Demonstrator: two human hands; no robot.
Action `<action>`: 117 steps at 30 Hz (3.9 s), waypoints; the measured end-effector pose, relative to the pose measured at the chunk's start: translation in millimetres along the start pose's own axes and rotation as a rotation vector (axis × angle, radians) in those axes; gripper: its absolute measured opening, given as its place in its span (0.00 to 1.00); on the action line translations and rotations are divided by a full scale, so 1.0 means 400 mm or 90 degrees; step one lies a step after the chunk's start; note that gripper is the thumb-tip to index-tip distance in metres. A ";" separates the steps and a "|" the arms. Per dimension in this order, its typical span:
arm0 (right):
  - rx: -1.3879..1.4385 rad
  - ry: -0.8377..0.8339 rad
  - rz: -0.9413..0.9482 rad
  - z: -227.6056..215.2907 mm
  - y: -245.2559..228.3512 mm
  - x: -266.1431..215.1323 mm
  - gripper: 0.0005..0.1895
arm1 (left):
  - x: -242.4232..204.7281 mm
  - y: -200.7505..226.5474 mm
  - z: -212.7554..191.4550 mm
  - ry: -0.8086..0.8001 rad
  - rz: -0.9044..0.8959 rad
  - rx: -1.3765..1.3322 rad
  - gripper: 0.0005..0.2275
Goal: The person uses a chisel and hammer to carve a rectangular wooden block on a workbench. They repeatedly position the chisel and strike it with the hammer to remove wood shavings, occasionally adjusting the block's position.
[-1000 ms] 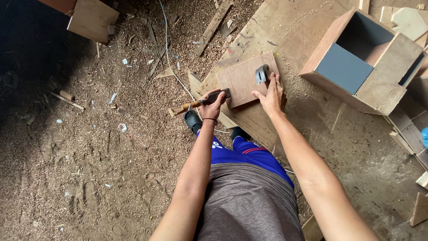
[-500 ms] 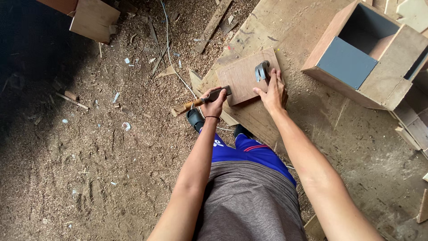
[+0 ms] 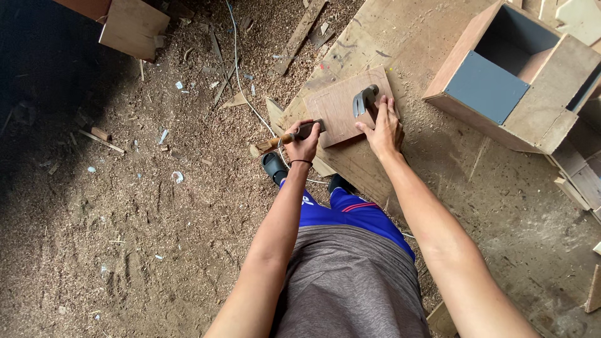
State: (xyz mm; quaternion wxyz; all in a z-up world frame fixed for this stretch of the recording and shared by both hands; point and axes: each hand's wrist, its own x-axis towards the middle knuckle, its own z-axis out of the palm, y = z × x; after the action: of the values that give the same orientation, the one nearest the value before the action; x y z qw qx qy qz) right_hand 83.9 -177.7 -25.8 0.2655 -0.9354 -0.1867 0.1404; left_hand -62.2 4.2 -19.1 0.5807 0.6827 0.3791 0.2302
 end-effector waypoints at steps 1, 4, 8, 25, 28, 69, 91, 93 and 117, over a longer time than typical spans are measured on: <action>-0.012 0.005 -0.006 0.002 0.002 0.001 0.56 | 0.002 -0.003 0.002 0.007 0.021 0.029 0.10; -0.042 0.009 -0.010 0.007 0.006 0.012 0.54 | 0.008 -0.009 0.007 0.004 0.000 0.056 0.11; -0.057 -0.031 0.036 0.000 -0.001 0.024 0.51 | 0.010 -0.007 0.013 0.026 -0.002 0.089 0.12; -0.107 -0.045 0.021 -0.051 -0.039 0.014 0.51 | 0.014 0.001 0.019 0.027 0.006 0.124 0.11; -0.114 -0.037 -0.006 -0.057 -0.041 0.011 0.51 | 0.013 0.005 0.022 0.038 0.052 0.154 0.10; 0.148 -0.196 -0.400 -0.503 -0.514 -0.116 0.18 | 0.029 -0.031 0.039 0.039 -0.011 0.126 0.10; 0.136 -0.211 -0.363 -0.558 -0.512 -0.139 0.21 | 0.014 0.036 0.056 0.056 0.029 0.189 0.07; 0.150 -0.126 -0.525 -0.564 -0.517 -0.140 0.21 | 0.015 0.036 0.055 0.047 0.043 0.196 0.06; 0.061 -0.197 -0.442 -0.586 -0.529 -0.159 0.19 | 0.034 0.002 0.069 0.044 0.185 0.308 0.06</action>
State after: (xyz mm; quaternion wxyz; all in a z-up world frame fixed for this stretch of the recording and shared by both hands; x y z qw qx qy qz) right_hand 53.9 -141.8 292.9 0.3093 -0.7707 -0.5237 0.1902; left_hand -33.1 -2.3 -26.2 0.3485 0.8405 0.3409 0.2366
